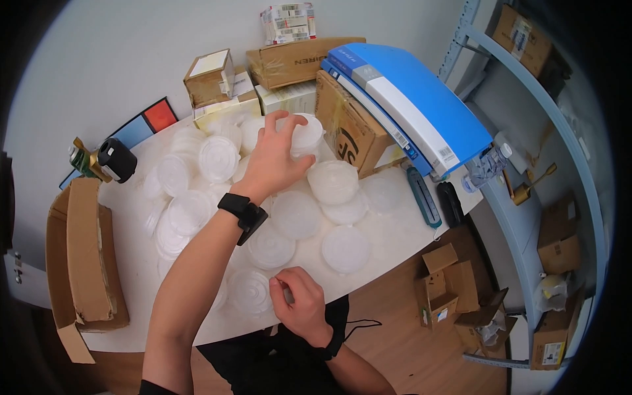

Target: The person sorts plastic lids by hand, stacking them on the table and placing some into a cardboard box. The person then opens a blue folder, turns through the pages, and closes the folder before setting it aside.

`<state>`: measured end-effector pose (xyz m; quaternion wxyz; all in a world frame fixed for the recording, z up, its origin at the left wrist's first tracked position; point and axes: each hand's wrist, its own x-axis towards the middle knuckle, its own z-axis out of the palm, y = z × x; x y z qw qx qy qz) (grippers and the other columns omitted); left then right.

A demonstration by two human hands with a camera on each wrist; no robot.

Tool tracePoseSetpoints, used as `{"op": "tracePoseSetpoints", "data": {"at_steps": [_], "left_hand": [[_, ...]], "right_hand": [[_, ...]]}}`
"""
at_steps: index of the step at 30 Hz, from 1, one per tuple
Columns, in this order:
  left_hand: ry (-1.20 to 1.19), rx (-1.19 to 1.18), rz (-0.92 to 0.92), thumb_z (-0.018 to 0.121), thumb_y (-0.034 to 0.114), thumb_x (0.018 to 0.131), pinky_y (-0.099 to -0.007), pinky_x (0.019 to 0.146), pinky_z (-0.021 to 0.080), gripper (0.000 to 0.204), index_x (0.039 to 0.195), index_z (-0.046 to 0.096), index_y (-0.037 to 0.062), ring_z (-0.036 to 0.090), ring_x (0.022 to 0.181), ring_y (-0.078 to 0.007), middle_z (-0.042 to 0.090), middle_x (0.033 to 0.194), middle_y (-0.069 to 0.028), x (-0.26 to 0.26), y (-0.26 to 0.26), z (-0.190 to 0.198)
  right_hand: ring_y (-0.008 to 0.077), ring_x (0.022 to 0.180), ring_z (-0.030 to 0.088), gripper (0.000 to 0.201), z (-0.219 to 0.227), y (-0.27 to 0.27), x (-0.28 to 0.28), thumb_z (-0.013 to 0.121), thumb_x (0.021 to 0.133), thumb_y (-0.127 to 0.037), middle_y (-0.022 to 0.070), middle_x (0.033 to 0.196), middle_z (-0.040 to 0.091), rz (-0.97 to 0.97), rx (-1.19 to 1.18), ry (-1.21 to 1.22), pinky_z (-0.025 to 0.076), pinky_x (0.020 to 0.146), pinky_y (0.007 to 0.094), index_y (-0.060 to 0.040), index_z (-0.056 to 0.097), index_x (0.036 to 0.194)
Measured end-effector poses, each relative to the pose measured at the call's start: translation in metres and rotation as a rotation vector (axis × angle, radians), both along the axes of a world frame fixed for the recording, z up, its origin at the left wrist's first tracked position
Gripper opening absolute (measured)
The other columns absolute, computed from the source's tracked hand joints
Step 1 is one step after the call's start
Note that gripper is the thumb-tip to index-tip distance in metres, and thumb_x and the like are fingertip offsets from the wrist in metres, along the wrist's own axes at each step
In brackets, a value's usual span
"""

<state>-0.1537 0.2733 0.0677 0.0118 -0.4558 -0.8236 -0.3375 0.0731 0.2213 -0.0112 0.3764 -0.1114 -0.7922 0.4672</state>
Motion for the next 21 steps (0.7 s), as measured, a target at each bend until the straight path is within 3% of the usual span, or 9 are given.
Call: {"op": "tracePoseSetpoints", "data": {"at_steps": [2,5,9,11,14,20,21], "left_hand": [[-0.124,0.169,0.034,0.082,0.020,0.080,-0.0502,0.106,0.050,0.064,0.136,0.053,0.0120,0.051,0.131,-0.0437,0.039,0.150,-0.0221,0.002,-0.013,0.005],[-0.098,0.340,-0.043,0.082,0.019,0.081,-0.0467,0.110,0.047,0.071,0.144,0.050,0.0101,0.051,0.133,-0.0391,0.040,0.148,-0.0215,0.013,-0.046,0.023],[0.052,0.314,0.049,0.081,0.017,0.081,-0.0449,0.112,0.044,0.081,0.153,0.044,0.0110,0.052,0.134,-0.0349,0.042,0.148,-0.0193,0.028,-0.106,0.039],[-0.102,0.384,0.072,0.081,0.017,0.078,-0.0449,0.114,0.043,0.090,0.158,0.040,0.0086,0.051,0.136,-0.0320,0.043,0.149,-0.0181,0.031,-0.137,0.040],[-0.188,0.340,0.164,0.086,0.021,0.073,-0.0475,0.113,0.042,0.098,0.158,0.039,0.0082,0.046,0.134,-0.0372,0.041,0.142,-0.0214,0.040,-0.179,0.039],[-0.226,0.319,0.336,0.092,0.026,0.070,-0.0475,0.112,0.042,0.108,0.157,0.033,0.0069,0.048,0.130,-0.0359,0.043,0.136,-0.0197,0.063,-0.223,0.025],[-0.222,0.333,0.347,0.092,0.026,0.070,-0.0475,0.112,0.042,0.108,0.157,0.033,0.0069,0.048,0.130,-0.0359,0.043,0.136,-0.0197,0.060,-0.226,0.025]], "right_hand": [[0.0226,0.066,0.065,0.008,-0.001,-0.002,0.003,0.072,0.089,0.003,0.0124,0.082,0.066,-0.019,-0.027,-0.004,0.050,0.057,0.0316,0.0021,0.065,0.092],[0.0217,0.065,0.064,0.008,-0.001,-0.002,0.003,0.072,0.089,0.003,0.0119,0.082,0.065,-0.011,-0.059,-0.007,0.049,0.056,0.0311,0.0017,0.065,0.092],[0.0211,0.065,0.062,0.008,-0.001,-0.001,0.003,0.072,0.090,0.002,0.0112,0.081,0.065,-0.011,-0.075,-0.007,0.049,0.058,0.0310,0.0012,0.065,0.092],[0.0207,0.065,0.061,0.007,-0.001,0.000,0.003,0.071,0.091,0.002,0.0109,0.082,0.065,-0.003,-0.080,-0.011,0.049,0.059,0.0309,0.0011,0.064,0.093],[0.0204,0.064,0.060,0.007,0.000,-0.001,0.002,0.071,0.092,0.001,0.0109,0.083,0.065,0.014,-0.092,-0.019,0.048,0.059,0.0308,0.0010,0.064,0.094],[0.0162,0.069,0.059,0.007,-0.004,-0.001,0.002,0.070,0.093,0.000,0.0089,0.086,0.066,0.042,-0.103,-0.058,0.049,0.063,0.0287,0.0011,0.063,0.094],[0.0149,0.072,0.060,0.006,-0.005,0.002,0.001,0.069,0.095,-0.001,0.0075,0.087,0.067,0.066,-0.232,-0.098,0.049,0.066,0.0279,0.0008,0.064,0.094]]}}
